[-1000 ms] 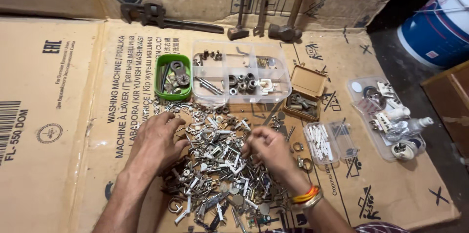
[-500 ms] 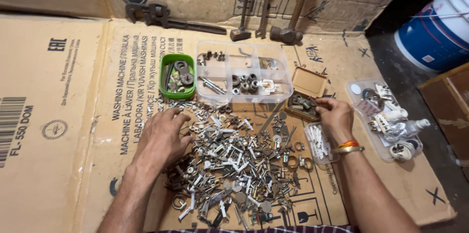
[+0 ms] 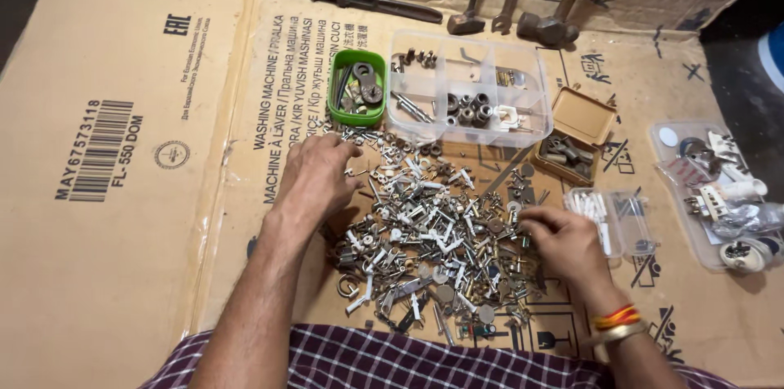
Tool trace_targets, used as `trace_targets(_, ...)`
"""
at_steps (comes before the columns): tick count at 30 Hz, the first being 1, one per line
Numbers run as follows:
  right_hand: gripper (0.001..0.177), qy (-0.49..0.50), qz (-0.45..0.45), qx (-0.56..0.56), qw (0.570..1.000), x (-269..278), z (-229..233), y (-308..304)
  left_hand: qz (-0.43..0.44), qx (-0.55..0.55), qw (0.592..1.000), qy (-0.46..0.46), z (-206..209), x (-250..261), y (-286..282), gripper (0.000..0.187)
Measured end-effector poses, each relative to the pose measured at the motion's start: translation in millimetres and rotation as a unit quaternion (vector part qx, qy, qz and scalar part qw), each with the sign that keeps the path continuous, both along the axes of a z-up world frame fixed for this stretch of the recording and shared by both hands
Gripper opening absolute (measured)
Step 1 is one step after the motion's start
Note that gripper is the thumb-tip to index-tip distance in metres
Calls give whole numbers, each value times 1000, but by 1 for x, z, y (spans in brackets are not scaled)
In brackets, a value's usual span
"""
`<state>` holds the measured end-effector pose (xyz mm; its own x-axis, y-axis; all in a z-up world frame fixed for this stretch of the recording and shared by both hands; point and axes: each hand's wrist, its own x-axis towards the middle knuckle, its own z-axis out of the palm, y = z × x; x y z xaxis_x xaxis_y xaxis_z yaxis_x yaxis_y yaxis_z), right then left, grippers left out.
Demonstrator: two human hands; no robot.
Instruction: The person sits on the floor and sorts a large pile of mixed hardware, including screws, bolts, washers, and plastic anchors, into several small plastic containers. They pick items from the central pile and place them into specific compartments or bins.
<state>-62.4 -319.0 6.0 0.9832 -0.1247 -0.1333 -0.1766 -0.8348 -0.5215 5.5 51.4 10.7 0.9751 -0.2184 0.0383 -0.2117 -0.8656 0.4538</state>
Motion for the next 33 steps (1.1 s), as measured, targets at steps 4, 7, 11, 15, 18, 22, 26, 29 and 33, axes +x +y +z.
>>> trace_targets(4, 15, -71, 181, 50, 980, -20, -5, 62, 10, 18, 999, 31, 3, -1, 4, 43)
trace_targets(7, 18, -168, 373, 43, 911, -34, -2, 101, 21, 17, 999, 20, 4, 0, 10, 40)
trace_targets(11, 25, -196, 523, 24, 829, -57, -1, 133, 26, 44, 998, 45, 11, 0, 14, 45)
trace_targets(15, 29, -222, 527, -16, 820, -49, -11, 129, 5, 64, 987, 146, 23, -6, 11, 50)
trace_targets(18, 25, -239, 460, -38, 854, -31, -17, 108, -21, 192, 902, 387, 24, -13, -11, 51)
trace_targets(22, 12, -210, 369, -77, 902, -12, -17, 83, -112, 266, 892, 348, 8, -25, -38, 45)
trace_targets(26, 18, -116, 272, -121, 947, 2, -5, 57, -111, 237, 933, 249, -12, -21, -36, 20)
trace_targets(29, 24, -58, 229, -131, 963, 10, 7, 39, -98, 212, 947, 220, -21, -13, -28, 13)
trace_targets(33, 32, 76, 154, -170, 970, 16, 25, 27, -86, 183, 974, 99, -22, -13, -22, 18)
